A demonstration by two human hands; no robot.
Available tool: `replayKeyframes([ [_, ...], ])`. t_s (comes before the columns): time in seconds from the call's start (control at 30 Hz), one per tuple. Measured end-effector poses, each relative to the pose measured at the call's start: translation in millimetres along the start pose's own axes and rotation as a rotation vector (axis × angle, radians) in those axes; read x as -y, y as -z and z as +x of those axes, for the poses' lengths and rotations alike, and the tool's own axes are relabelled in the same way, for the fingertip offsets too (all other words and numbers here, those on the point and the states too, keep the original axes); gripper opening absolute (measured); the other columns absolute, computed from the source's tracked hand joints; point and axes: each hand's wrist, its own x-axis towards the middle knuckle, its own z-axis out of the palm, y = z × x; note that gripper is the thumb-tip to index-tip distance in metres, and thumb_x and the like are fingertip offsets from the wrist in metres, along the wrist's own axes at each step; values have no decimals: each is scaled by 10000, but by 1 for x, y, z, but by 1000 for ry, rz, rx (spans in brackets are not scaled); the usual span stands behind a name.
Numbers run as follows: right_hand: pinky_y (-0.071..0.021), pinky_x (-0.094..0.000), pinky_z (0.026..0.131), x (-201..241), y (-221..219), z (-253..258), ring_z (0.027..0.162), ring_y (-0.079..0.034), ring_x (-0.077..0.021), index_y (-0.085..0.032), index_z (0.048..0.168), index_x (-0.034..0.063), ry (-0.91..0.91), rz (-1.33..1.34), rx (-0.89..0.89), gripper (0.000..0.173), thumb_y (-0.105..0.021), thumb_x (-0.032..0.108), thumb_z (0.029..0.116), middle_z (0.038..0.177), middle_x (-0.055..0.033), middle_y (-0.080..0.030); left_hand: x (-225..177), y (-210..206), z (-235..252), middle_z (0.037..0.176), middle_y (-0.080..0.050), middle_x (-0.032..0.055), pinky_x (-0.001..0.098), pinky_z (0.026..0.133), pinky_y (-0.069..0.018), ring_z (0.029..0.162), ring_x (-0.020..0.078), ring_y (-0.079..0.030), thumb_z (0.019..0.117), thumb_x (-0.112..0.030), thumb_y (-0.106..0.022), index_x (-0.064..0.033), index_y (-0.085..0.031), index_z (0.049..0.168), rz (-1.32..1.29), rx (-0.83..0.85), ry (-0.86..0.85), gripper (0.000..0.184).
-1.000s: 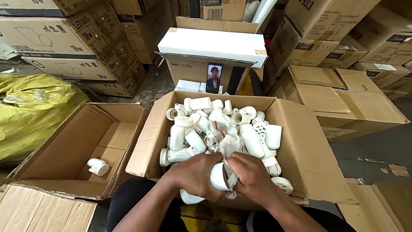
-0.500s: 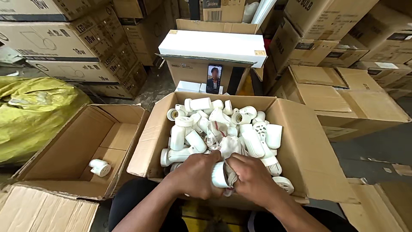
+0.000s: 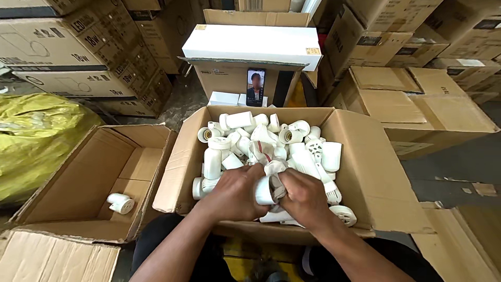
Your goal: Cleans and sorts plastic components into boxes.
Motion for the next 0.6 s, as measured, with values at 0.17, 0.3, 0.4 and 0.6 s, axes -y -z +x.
replayKeyframes([
  [0.17,-608,-250,795,-27,31,30,846,-690,-17,-706,978,57,-308,595,-355,117,-594,69,945,900,42,-725,14,1,-1,1014,-687,24,256,864,-578,953,65,-668,704,-176,-903,-22,-587,1119,-674,-60,-79,544],
  [0.3,-611,-334,842,-41,40,22,888,-706,-100,-663,1055,85,-580,1024,-385,192,-505,101,948,940,6,-723,17,3,-4,1061,-688,2,284,917,-575,1002,77,-671,713,-142,-913,-36,-571,1152,-811,-156,-97,567],
  [0.4,-611,-329,869,-36,40,12,938,-717,-111,-644,1092,91,-665,1188,-341,218,-461,134,980,980,-13,-741,16,-3,2,1151,-686,38,326,970,-566,1077,115,-665,735,-149,-909,-8,-568,1226,-878,-139,-117,614],
  [0.6,-614,-334,860,-25,44,11,943,-718,-108,-640,1088,135,-701,1308,-338,269,-388,212,1032,981,-8,-745,14,-16,6,1321,-636,120,401,1041,-530,1190,207,-636,773,-186,-886,50,-484,1380,-1231,-147,-4,765],
])
